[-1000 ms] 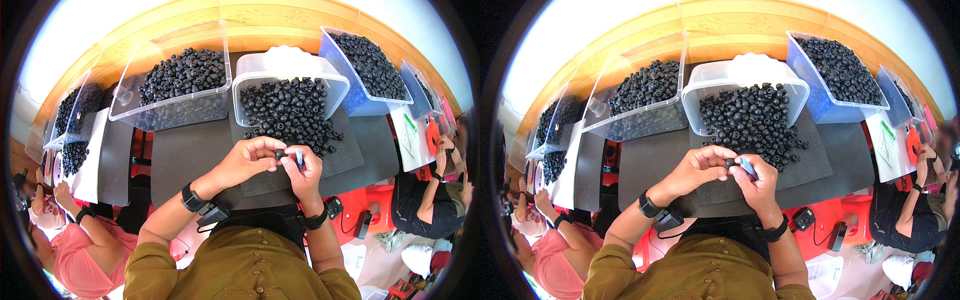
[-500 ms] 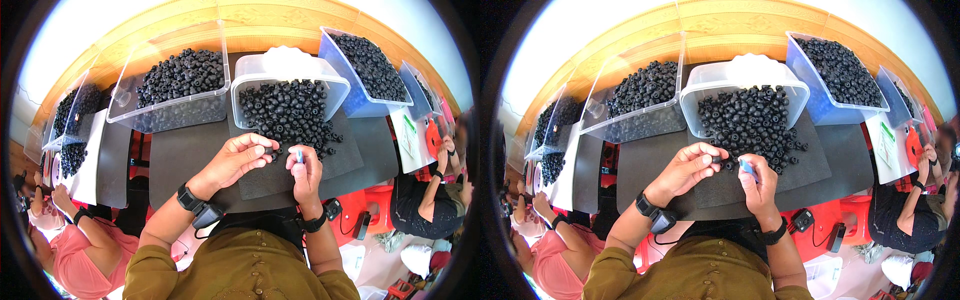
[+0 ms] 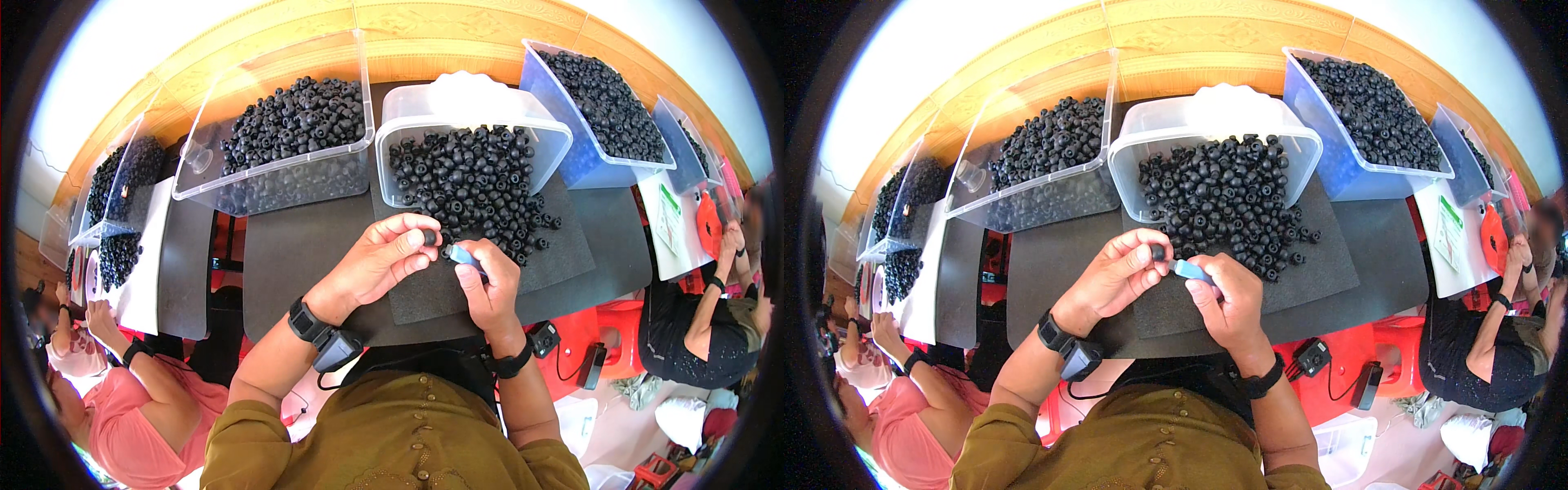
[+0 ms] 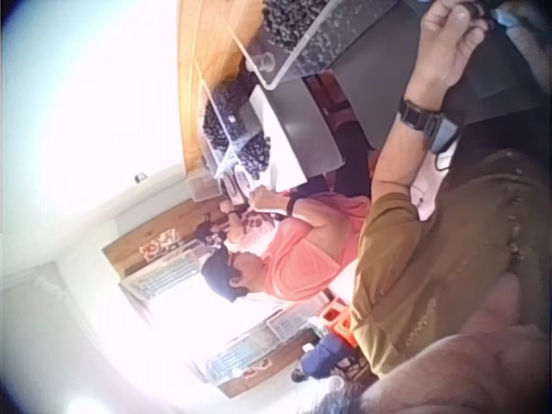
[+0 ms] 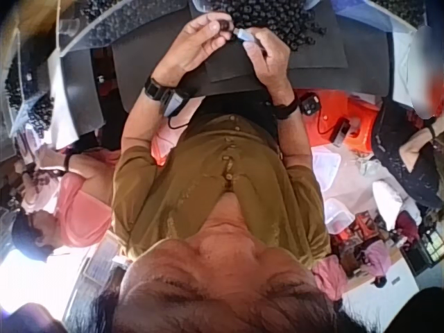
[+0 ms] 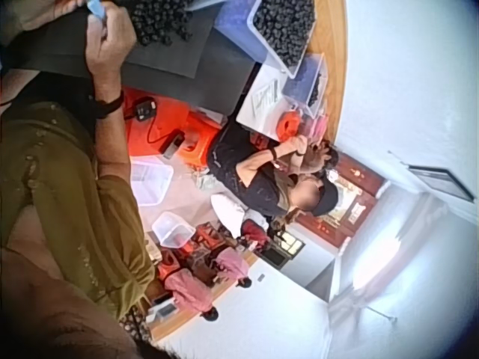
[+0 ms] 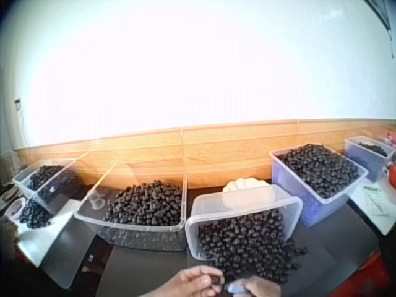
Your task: Sort and inspect small black rubber or plastic components at a manufacturing workstation.
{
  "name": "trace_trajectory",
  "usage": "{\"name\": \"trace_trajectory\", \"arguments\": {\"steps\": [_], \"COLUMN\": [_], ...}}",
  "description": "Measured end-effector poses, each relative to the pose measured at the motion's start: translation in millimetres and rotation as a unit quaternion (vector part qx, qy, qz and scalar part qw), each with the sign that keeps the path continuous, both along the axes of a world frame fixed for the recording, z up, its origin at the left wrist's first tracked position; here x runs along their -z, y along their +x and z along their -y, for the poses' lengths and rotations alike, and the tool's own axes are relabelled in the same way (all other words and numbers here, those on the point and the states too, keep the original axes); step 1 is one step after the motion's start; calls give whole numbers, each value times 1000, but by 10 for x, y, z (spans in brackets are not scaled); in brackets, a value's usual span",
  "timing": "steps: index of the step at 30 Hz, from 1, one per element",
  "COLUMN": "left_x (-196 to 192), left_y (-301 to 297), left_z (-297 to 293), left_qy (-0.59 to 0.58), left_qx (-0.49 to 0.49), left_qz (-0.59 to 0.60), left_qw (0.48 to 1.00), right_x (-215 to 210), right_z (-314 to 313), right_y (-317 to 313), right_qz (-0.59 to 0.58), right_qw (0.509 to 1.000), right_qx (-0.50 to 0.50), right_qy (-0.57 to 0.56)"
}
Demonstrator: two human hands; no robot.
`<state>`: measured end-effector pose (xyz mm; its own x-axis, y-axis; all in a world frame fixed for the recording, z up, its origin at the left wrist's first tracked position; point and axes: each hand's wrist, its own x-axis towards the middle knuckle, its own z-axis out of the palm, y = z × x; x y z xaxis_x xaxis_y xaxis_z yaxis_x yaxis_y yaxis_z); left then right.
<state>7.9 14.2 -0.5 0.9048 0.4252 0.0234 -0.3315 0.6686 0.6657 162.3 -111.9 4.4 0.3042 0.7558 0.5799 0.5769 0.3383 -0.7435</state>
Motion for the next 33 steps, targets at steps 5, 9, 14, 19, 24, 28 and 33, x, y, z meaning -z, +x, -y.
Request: {"name": "trace_trajectory", "arguments": {"steps": [5,9,14,19,24,28,33], "left_x": [-29,15,19,1,-1,4,2], "left_y": [4,3,-7,-5,-12,-7,-8], "left_z": [8,-7,13,22,21,22,24], "left_qy": [-12,6,9,16,20,20,13], "left_qx": [-1,-5,-13,-16,-20,-23,-20], "left_qz": [17,20,3,-10,-18,-20,-22], "left_qw": [1000,1000,1000,1000,999,999,999], "right_x": [17,42,35,27,35,35,31], "right_z": [-20,-29,-34,-31,-28,-32,-25], "right_y": [-16,-15,-22,-24,-22,-27,-25], "right_qz": [32,51,64,71,73,72,68], "right_qw": [999,999,998,997,997,997,997], "right_qx": [4,13,9,14,14,19,22], "right_qy": [-3,-6,-14,-14,-20,-19,-25]}}
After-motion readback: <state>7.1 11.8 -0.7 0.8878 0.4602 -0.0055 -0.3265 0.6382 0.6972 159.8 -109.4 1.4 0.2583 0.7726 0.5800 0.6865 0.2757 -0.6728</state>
